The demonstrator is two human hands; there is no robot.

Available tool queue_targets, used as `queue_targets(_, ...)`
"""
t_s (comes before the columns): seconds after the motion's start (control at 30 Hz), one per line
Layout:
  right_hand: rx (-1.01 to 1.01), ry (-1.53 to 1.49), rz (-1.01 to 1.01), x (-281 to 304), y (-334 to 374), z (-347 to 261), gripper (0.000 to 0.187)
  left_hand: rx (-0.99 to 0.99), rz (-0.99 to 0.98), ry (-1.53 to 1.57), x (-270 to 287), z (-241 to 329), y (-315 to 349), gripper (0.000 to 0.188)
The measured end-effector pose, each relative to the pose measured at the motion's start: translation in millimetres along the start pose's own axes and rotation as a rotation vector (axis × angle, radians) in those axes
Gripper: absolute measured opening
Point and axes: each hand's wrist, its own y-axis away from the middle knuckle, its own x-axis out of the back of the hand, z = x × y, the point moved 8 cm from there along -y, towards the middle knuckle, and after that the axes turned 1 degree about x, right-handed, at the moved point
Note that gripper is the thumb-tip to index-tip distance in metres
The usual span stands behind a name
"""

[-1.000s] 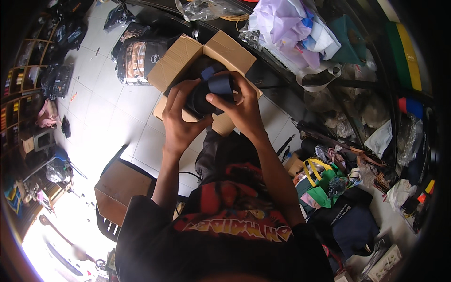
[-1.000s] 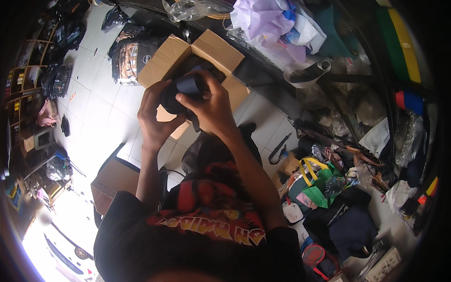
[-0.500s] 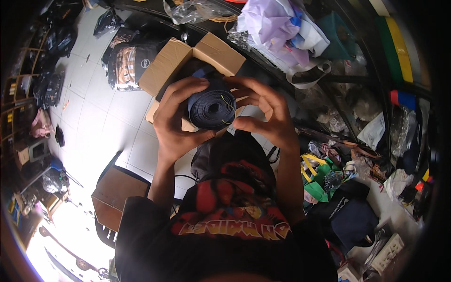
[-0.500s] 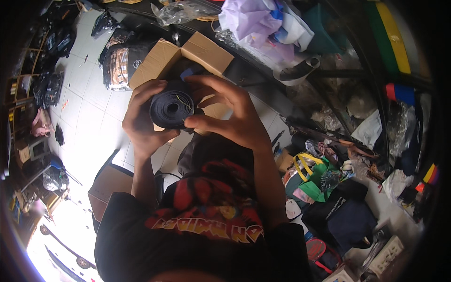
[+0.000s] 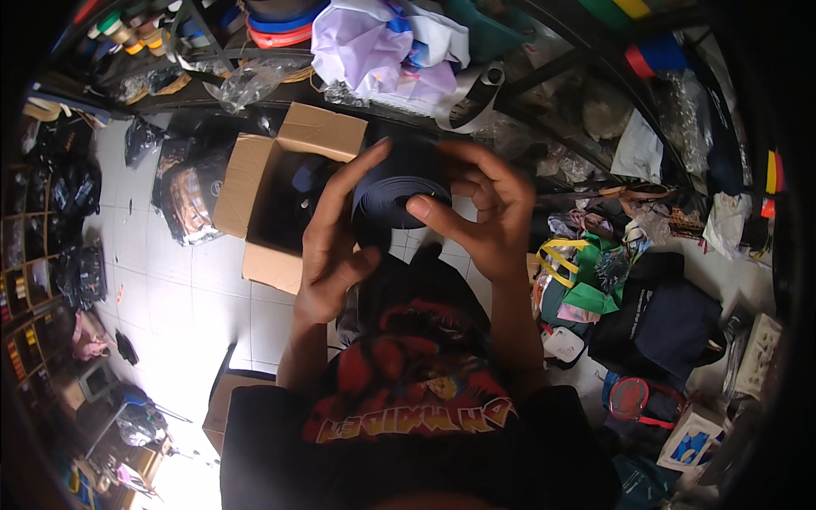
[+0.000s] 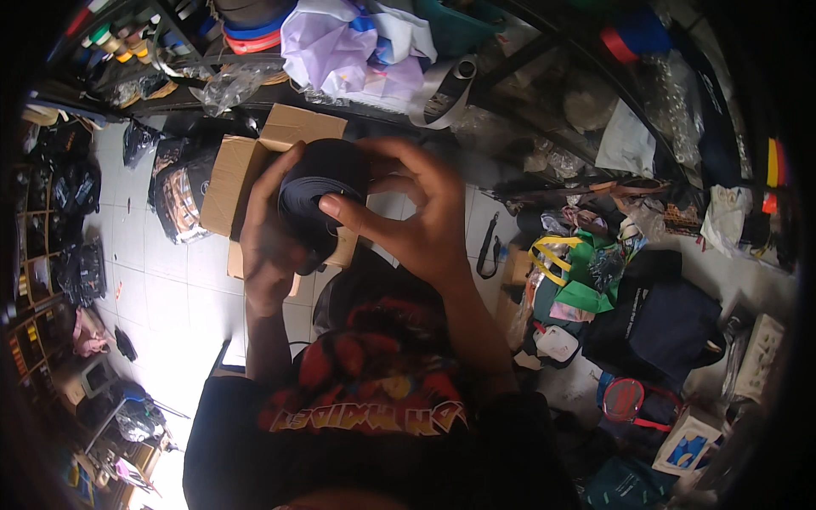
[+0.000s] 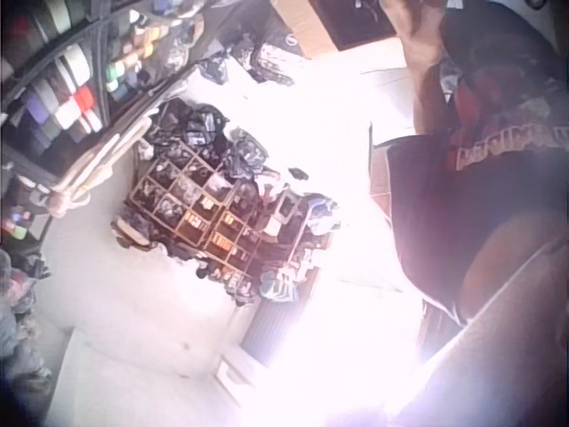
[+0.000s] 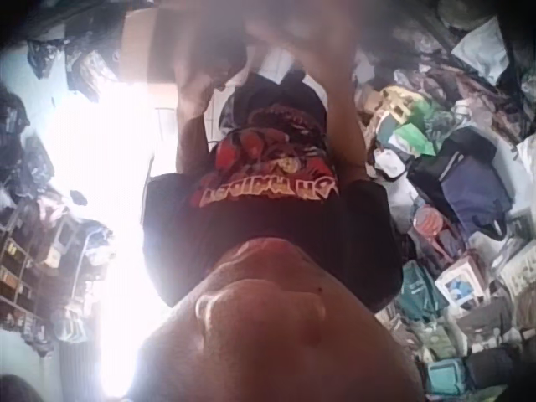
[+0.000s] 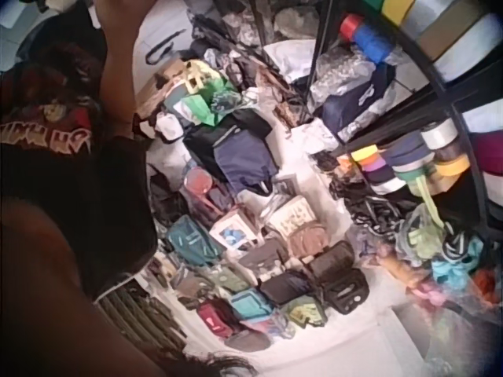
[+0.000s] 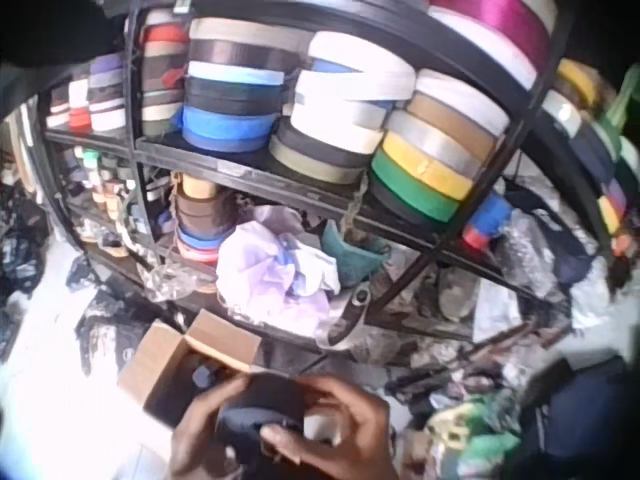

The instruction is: The person organizes rolls of tape and textile materials by taking them out of a cardboard box and placing them onto different shelves.

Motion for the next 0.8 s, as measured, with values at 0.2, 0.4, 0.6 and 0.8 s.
queue_targets(0.2, 0.024, -0.158, 0.199, 49.6, 25.8, -22.7, 0.052, -0.070, 0.040, -0.580, -63.9, 11.5, -8.9, 0.050)
queue_targets(0.4, 0.080, -0.369, 0.308, 81.4, 65.4, -37.7, 0.054, -0.149, 0.102, -0.477, -122.1, 6.7, -5.0, 0.054)
queue_targets(0.6, 0.194, 0.131, 0.127, 164.4, 115.1, -79.0, 0.058, -0.191, -0.203, -0.577, -213.5, 7.4, 8.7, 0.040)
queue_targets(0.8, 0.328, 0.374, 0.273, 224.3, 171.9, -114.2, 0.045, -0.014, -0.462, -0.545, -296.5, -13.5, 30.8, 0.047)
